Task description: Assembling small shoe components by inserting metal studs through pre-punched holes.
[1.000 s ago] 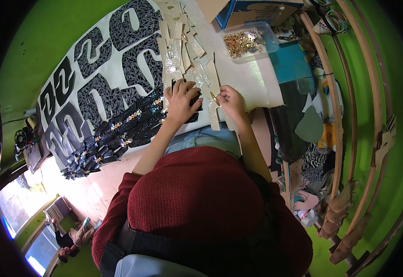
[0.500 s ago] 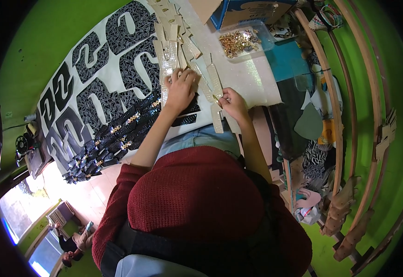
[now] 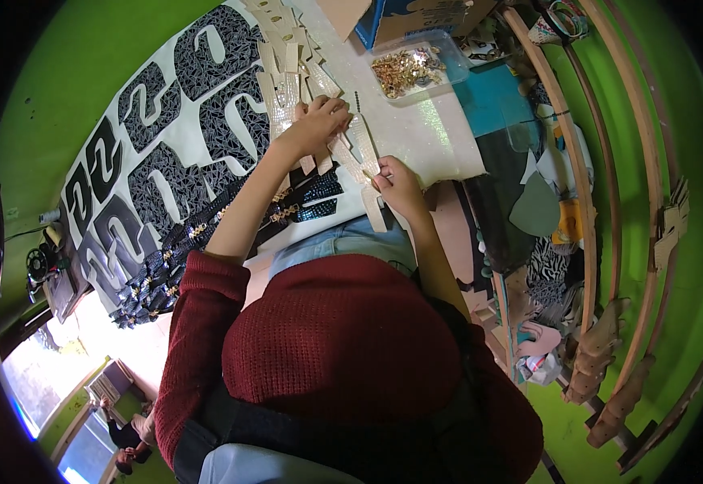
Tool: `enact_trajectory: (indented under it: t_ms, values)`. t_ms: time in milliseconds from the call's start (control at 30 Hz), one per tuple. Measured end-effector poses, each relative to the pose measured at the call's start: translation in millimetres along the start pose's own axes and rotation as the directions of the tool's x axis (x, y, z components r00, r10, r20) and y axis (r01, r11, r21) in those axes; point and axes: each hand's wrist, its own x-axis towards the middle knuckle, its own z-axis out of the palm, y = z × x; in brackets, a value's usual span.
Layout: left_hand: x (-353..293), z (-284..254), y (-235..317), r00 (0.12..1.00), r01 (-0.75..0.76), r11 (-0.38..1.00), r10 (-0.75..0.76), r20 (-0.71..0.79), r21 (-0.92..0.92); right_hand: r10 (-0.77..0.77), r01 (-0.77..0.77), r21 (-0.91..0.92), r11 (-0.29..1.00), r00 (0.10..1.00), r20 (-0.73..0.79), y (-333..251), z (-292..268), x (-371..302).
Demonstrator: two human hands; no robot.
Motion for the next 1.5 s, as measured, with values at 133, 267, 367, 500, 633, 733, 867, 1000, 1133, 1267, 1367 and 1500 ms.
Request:
enact_trajectory:
  t_ms: [133,267,367,500,633,733,867,1000,1133,1267,1367,1500]
  values:
    - [2,-9,-1,0.994,0.010,0.999,-0.006,0.108,-0.031,-0.020,0.020,0.010,1.000,0.999,0.027,0,-7,-3]
    - [2,-10,-3,0.990,0.047,0.997,-0.040,0.134,-0.053,0.017,-0.014,-0.044,0.999,0.998,0.055,-9,-18,-9]
    - [2,-7,-9,0.994,0.034,0.994,-0.022,0.107,-0.105,0.079,-0.078,-0.007,0.997,0.994,0.076,-13,-19,-9]
    - [6,-15,-6,0.987,0.023,0.990,0.000,0.160,-0.139,0.022,-0.020,-0.037,0.999,0.998,0.067,2,-9,-5]
    - [5,-14,-10,0.984,0.017,0.986,0.013,0.179,-0.166,0.046,-0.041,-0.121,0.992,0.998,0.038,-5,-12,-8]
    - [4,-11,-13,0.993,0.004,0.979,0.021,0.119,-0.202,0.035,-0.028,-0.141,0.990,0.999,0.041,-11,-13,-9]
    - [7,-10,-18,0.988,0.012,0.977,0.022,0.153,-0.213,-0.036,0.022,-0.365,0.931,0.999,-0.031,-32,-16,-17]
    - [8,-8,-21,0.987,-0.006,0.977,0.041,0.158,-0.214,-0.010,0.011,-0.345,0.939,1.000,0.005,-28,-22,-18]
    - [9,-9,-21,0.985,-0.019,0.975,0.055,0.162,-0.220,-0.032,0.039,-0.282,0.959,0.999,0.028,-22,-21,-13]
    - [10,-6,-23,0.984,-0.015,0.972,0.056,0.169,-0.236,0.005,-0.006,-0.051,0.999,1.000,-0.019,-10,0,-1]
    - [8,0,-25,0.991,-0.016,0.964,0.051,0.125,-0.267,0.003,-0.001,0.065,0.998,1.000,-0.030,-6,19,9]
    - [6,3,-18,0.998,0.021,0.966,-0.005,0.063,-0.257,0.036,-0.035,-0.033,0.999,0.999,0.018,-4,23,15]
